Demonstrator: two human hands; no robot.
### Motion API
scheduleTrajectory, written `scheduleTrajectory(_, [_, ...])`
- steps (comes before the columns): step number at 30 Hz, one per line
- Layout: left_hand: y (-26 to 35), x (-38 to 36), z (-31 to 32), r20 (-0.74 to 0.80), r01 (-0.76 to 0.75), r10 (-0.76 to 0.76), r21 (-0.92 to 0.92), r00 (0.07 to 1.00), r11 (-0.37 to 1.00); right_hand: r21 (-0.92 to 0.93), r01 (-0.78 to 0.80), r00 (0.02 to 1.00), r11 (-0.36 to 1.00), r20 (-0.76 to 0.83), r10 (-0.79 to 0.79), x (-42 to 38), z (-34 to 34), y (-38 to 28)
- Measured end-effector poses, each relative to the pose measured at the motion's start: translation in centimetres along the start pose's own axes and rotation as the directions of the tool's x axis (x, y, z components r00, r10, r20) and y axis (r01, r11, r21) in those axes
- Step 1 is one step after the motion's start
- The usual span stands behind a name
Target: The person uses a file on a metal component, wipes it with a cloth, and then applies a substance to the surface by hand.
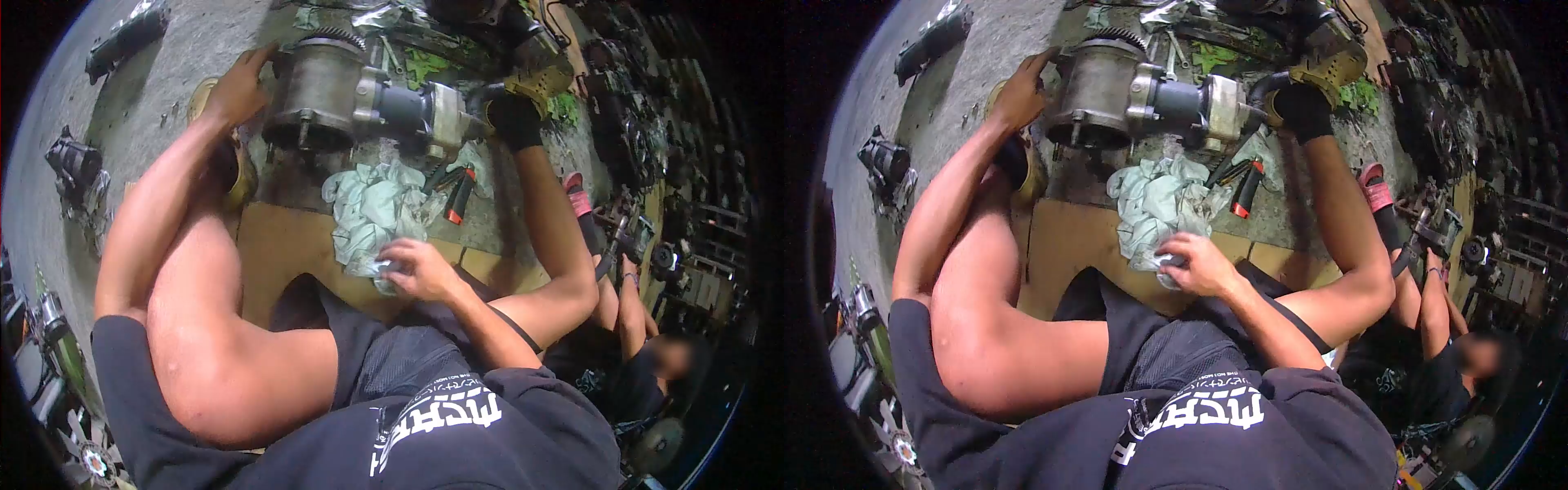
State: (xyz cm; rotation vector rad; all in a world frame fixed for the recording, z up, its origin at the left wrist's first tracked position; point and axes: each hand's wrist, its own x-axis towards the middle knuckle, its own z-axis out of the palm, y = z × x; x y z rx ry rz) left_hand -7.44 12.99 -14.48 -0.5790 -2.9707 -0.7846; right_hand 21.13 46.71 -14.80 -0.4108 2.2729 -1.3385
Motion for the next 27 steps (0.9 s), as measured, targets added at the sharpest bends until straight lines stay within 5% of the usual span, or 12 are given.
scheduleTrajectory(1, [-0.1,0.1,0.0,0.006,0.023,-0.023,-0.017,1.0,1.0,-0.104,0.039,0.986,0.994,-0.159,-0.056,0.4,-0.3,1.2])
scheduleTrajectory(3, [-0.6,0.0,0.2,-0.017,-0.014,0.014,0.005,1.0,1.0,-0.184,-0.199,0.831,0.963,-0.552,0.066,1.1,-2.4,3.0])
scheduleTrajectory(5, [-0.9,0.1,0.2,-0.043,-0.046,0.047,0.031,0.998,0.998,-0.176,-0.417,0.618,0.892,-0.774,0.136,1.7,-5.2,6.7])
scheduleTrajectory(7, [-1.1,0.1,0.2,0.013,-0.01,0.009,0.027,1.0,1.0,-0.25,-0.595,0.519,0.764,-0.845,0.128,1.5,-6.7,10.0])
scheduleTrajectory(9, [-1.9,0.2,1.3,0.001,-0.034,0.034,0.038,0.999,0.999,-0.305,-0.647,0.568,0.699,-0.804,0.175,1.4,-6.9,13.6])
scheduleTrajectory(10, [-1.6,0.2,0.7,-0.001,-0.052,0.052,0.04,0.999,0.998,-0.046,-0.682,0.535,0.73,-0.712,0.455,1.7,-7.5,12.8])
scheduleTrajectory(15, [-0.6,0.0,0.0,-0.014,0.011,-0.011,0.009,1.0,1.0,0.114,-0.717,0.448,0.688,-0.681,0.579,0.2,-8.2,15.6])
scheduleTrajectory(17, [-0.5,-0.2,0.2,-0.031,0.003,-0.004,-0.011,1.0,1.0,0.264,-0.687,0.434,0.677,-0.599,0.673,-0.6,-7.9,11.9])
scheduleTrajectory(20, [-0.7,0.0,0.3,-0.064,0.007,-0.01,-0.044,0.998,0.999,0.173,-0.478,0.559,0.861,-0.697,0.45,-2.5,-6.3,11.2])
scheduleTrajectory(22, [-0.4,0.0,0.2,-0.053,0.022,-0.024,-0.05,0.998,0.999,0.736,-0.143,0.577,0.662,-0.482,0.66,-2.1,-5.9,3.7])
scheduleTrajectory(27, [0.9,0.3,-0.6,-0.021,0.058,-0.06,-0.095,0.998,0.994,0.708,-0.198,0.839,0.678,-0.236,0.491,-2.1,-6.5,0.6])
